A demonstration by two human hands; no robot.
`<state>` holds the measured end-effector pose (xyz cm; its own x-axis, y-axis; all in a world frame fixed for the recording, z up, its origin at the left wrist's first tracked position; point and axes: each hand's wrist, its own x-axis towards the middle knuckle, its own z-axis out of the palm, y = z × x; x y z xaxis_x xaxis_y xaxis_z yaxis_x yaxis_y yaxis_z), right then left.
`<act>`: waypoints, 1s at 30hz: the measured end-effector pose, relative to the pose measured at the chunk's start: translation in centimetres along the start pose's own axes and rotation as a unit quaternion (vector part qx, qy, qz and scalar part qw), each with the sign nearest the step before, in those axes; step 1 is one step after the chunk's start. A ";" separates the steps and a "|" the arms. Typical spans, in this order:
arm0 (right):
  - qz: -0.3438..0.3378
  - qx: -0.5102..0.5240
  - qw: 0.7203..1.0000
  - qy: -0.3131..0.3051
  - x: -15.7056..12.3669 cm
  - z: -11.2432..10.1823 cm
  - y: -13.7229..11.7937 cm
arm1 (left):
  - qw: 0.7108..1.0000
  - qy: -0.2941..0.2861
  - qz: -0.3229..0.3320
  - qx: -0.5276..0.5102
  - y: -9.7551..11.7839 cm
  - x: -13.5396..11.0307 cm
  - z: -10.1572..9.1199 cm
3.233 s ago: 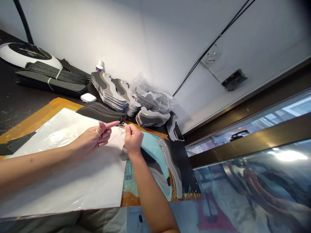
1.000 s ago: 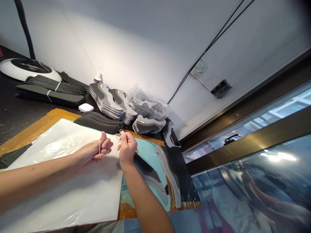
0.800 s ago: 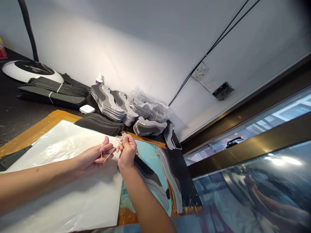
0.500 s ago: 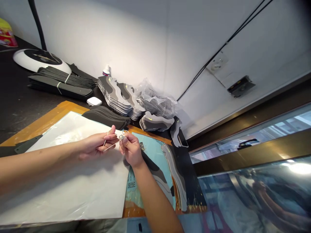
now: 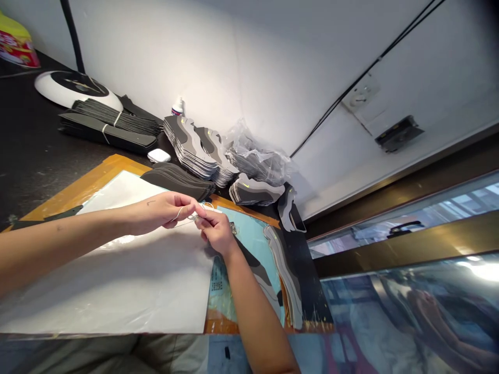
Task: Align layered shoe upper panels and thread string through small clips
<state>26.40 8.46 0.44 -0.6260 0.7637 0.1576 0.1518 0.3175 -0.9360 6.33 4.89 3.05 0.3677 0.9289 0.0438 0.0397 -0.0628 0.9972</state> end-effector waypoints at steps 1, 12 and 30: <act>-0.013 -0.035 0.999 0.009 0.0 -0.1 -0.1 | 1.000 -0.003 0.009 0.021 -0.2 0.0 -0.1; -0.071 -0.246 0.941 0.221 0.2 0.5 -0.7 | 0.989 0.117 0.032 0.085 -1.5 -0.1 2.0; 0.020 0.287 0.929 0.234 1.5 3.4 -0.5 | 0.941 0.030 -0.129 -0.311 -2.0 0.0 4.5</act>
<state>22.79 7.53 0.11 -0.2081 0.9715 0.1135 -0.3497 0.0344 -0.9362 10.39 3.36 0.76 0.3664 0.9039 -0.2208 -0.4379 0.3769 0.8162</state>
